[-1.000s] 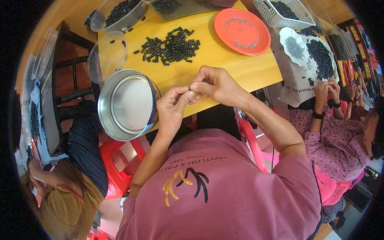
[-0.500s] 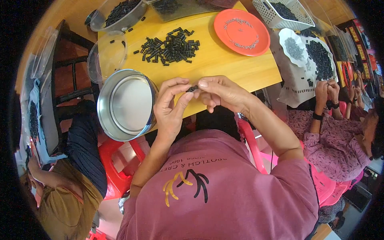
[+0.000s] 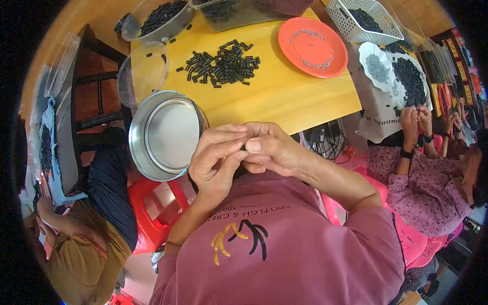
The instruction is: Assembling small black plastic parts with tiny metal pins by hand at a workbench.
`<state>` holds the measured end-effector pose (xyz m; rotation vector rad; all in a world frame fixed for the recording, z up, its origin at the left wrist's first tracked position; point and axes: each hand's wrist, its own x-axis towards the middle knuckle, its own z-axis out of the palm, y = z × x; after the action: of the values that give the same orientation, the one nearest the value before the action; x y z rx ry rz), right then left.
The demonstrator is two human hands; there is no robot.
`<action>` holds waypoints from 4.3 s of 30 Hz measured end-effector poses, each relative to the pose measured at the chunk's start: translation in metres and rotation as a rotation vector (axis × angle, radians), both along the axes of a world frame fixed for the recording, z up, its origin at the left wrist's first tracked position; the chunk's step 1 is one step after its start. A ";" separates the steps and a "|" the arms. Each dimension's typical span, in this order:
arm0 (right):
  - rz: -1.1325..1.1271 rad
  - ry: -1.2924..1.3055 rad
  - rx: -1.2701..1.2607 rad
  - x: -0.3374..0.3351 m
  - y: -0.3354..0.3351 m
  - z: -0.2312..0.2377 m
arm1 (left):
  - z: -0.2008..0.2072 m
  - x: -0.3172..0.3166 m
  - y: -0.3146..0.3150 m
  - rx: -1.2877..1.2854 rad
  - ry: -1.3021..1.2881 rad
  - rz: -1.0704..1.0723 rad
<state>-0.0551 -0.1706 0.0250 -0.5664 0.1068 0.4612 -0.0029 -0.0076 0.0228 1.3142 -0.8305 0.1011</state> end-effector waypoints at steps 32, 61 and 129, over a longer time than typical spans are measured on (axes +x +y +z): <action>-0.470 -0.587 -2.022 0.084 -0.060 -0.063 | -0.038 0.000 -0.004 0.344 0.380 -0.102; -0.513 -0.759 -1.801 0.038 -0.084 -0.032 | -0.077 0.016 -0.028 0.155 0.642 0.023; -0.182 -0.253 -2.397 0.108 -0.229 -0.040 | -0.077 0.017 -0.021 0.123 0.553 -0.103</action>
<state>0.0533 -0.3995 -0.0152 -2.9098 0.4623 -0.1818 0.0139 -0.0285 -0.0539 1.3218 -0.4324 -0.3861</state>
